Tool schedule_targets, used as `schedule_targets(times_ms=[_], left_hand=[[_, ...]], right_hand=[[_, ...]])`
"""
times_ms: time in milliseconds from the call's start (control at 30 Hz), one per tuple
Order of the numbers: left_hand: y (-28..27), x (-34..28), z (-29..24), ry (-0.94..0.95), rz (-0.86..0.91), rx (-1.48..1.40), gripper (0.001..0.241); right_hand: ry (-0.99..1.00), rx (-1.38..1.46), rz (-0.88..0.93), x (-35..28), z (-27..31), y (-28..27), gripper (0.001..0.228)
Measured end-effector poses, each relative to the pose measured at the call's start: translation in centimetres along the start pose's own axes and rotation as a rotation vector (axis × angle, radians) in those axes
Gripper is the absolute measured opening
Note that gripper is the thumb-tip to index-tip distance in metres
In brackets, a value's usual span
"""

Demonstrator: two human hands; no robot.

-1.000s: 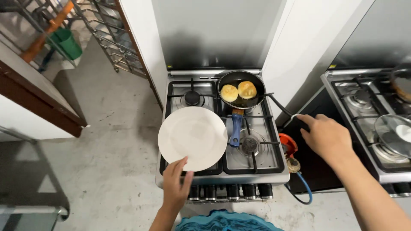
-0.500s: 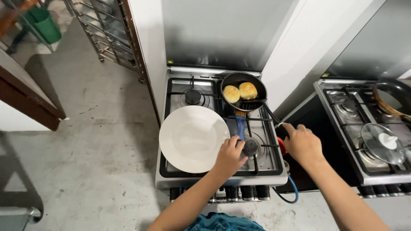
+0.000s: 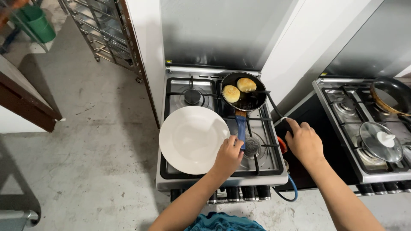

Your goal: Frying buns in a pan on a stove and transferring them to a plate.

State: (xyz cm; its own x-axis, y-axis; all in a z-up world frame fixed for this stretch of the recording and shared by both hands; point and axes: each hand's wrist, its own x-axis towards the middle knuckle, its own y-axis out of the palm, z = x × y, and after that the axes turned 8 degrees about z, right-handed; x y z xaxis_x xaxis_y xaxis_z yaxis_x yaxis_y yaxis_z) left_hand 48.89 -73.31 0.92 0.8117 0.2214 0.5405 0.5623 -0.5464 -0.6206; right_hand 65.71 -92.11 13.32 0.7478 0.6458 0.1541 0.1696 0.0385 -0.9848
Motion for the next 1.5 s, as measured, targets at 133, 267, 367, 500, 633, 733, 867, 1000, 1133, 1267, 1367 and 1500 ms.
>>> schedule_targets(times_ms=[133,267,367,500,633,733,867,1000,1133,1267,1367,1500], left_hand=[[-0.3,0.0,-0.2,-0.003,0.011,0.002,0.042],[-0.3,0.0,-0.1,0.0,0.017,-0.003,0.043],[-0.3,0.0,-0.1,-0.001,0.013,-0.009,0.043],[0.1,0.0,0.2,-0.002,0.011,-0.011,0.042],[0.0,0.1,0.2,-0.01,0.006,-0.013,0.039],[0.0,0.3,0.2,-0.012,-0.001,-0.031,0.035],[0.2,0.4,0.3,-0.028,0.035,-0.028,0.031],[0.2,0.4,0.3,-0.051,0.058,-0.042,0.03],[-0.5,0.5,-0.3,-0.048,0.052,-0.07,0.034],[-0.7,0.4,-0.1,-0.039,0.031,-0.093,0.037],[-0.9,0.4,-0.2,-0.052,0.027,-0.087,0.037],[-1.0,0.4,-0.3,-0.053,0.038,-0.083,0.037]], right_hand=[[0.009,0.002,0.008,0.9,-0.2,0.3,0.055],[0.029,0.036,0.008,1.7,0.3,0.0,0.055],[0.033,0.059,-0.003,2.2,0.3,0.0,0.053],[0.074,0.063,0.034,2.8,0.6,-1.3,0.052],[0.05,0.073,-0.015,3.8,0.1,-1.4,0.051],[0.053,0.06,-0.013,5.1,0.1,-1.7,0.05],[0.028,0.077,0.018,6.9,0.1,-2.2,0.051],[-0.003,0.076,0.013,8.2,0.3,-2.1,0.048],[-0.02,0.044,0.006,9.5,0.6,-1.3,0.046],[-0.083,0.041,-0.007,9.6,0.1,-2.7,0.045],[-0.05,0.052,-0.006,8.9,0.0,-4.2,0.046],[-0.122,0.046,-0.058,8.4,0.5,-3.9,0.047]])
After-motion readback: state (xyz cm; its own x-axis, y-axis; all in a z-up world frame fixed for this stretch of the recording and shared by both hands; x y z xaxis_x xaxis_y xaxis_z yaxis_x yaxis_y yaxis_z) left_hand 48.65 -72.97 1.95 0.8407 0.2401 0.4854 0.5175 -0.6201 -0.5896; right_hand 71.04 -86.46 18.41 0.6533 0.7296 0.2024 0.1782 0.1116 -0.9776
